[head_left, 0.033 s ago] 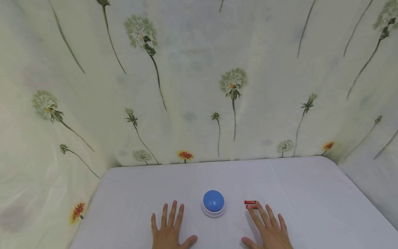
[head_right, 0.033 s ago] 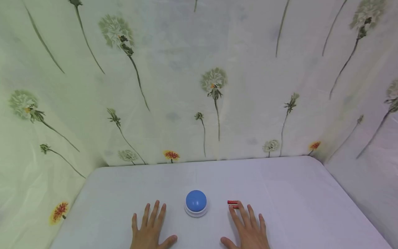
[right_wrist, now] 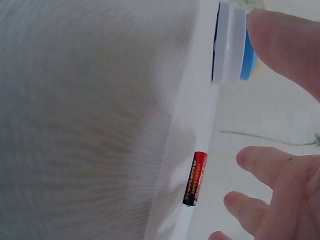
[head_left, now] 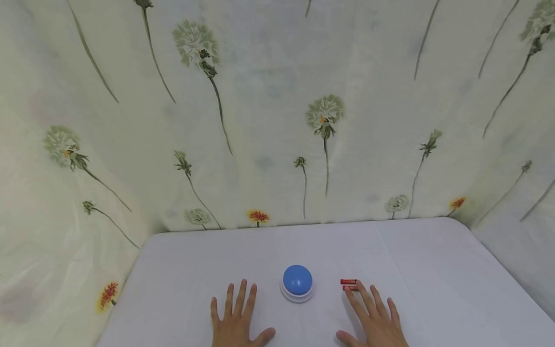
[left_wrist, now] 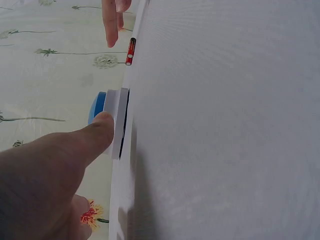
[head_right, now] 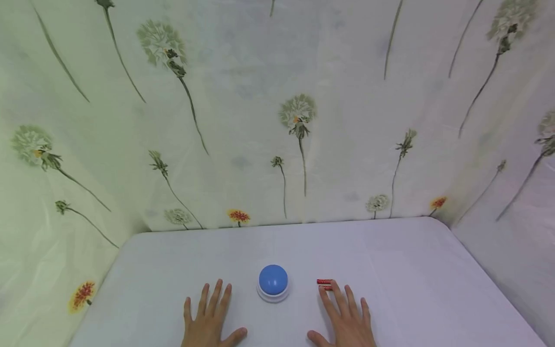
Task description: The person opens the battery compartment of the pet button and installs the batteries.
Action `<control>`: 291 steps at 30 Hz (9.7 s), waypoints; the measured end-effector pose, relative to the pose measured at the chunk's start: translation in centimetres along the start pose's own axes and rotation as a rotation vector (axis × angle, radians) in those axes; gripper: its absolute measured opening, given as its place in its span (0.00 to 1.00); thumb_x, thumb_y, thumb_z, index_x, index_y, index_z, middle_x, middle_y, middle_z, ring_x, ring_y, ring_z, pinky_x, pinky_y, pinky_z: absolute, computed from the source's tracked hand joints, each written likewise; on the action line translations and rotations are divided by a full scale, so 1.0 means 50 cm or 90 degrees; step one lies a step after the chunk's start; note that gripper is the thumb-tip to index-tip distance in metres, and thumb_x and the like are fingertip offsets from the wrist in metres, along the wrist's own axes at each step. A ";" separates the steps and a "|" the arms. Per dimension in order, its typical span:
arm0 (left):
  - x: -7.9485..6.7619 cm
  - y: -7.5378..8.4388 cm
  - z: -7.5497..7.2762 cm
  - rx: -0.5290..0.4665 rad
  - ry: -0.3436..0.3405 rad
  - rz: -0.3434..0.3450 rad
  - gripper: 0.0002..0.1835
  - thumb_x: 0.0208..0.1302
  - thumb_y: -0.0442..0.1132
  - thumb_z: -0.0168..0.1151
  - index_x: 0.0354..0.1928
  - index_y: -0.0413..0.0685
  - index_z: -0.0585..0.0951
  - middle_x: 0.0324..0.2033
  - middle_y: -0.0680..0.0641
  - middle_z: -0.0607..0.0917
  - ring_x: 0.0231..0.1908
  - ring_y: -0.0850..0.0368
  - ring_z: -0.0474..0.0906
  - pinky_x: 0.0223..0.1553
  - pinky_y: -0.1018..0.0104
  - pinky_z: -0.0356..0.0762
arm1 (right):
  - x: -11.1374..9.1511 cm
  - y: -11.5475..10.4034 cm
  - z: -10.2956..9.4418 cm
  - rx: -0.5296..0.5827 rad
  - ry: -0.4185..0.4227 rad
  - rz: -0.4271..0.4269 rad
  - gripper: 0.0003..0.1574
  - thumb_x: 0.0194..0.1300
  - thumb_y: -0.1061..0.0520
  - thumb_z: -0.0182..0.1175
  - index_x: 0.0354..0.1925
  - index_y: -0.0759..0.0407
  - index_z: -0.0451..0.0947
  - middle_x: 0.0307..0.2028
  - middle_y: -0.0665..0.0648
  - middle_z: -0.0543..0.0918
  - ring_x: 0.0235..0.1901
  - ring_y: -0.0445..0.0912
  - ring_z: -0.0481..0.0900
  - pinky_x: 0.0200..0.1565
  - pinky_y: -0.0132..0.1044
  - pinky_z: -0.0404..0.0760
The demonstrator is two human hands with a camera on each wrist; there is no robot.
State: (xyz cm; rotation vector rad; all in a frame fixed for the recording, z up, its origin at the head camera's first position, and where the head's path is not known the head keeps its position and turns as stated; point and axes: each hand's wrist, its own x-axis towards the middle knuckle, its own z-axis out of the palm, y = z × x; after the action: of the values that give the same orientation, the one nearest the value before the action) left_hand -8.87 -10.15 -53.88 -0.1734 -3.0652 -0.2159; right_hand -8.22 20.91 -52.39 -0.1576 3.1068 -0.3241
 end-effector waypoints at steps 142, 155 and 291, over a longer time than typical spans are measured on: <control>0.137 0.048 0.048 -0.676 0.171 0.312 0.29 0.52 0.25 0.67 0.59 0.40 0.73 0.54 0.38 0.76 0.51 0.45 0.78 0.44 0.65 0.81 | 0.143 -0.054 0.047 0.553 0.005 -0.294 0.43 0.57 0.53 0.67 0.67 0.55 0.60 0.63 0.58 0.68 0.51 0.38 0.73 0.38 0.33 0.80; 0.146 0.037 0.069 -0.728 0.118 0.285 0.26 0.58 0.39 0.66 0.60 0.54 0.74 0.54 0.50 0.74 0.52 0.56 0.78 0.45 0.69 0.80 | 0.144 -0.054 0.059 0.515 0.041 -0.265 0.38 0.58 0.52 0.66 0.64 0.51 0.64 0.59 0.53 0.71 0.48 0.40 0.75 0.36 0.30 0.79; 0.126 0.059 0.048 -0.457 0.054 0.154 0.51 0.43 0.70 0.64 0.70 0.61 0.61 0.60 0.54 0.74 0.58 0.59 0.71 0.58 0.56 0.72 | 0.158 -0.119 -0.066 0.030 0.106 -0.413 0.10 0.54 0.49 0.69 0.34 0.49 0.80 0.36 0.43 0.77 0.33 0.35 0.71 0.30 0.28 0.74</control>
State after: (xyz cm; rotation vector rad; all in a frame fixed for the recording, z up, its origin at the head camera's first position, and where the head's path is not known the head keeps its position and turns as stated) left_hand -14.91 -6.23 -55.42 -0.5394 -2.6985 -1.2489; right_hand -15.60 15.00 -47.98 -1.1978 3.1042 -0.4291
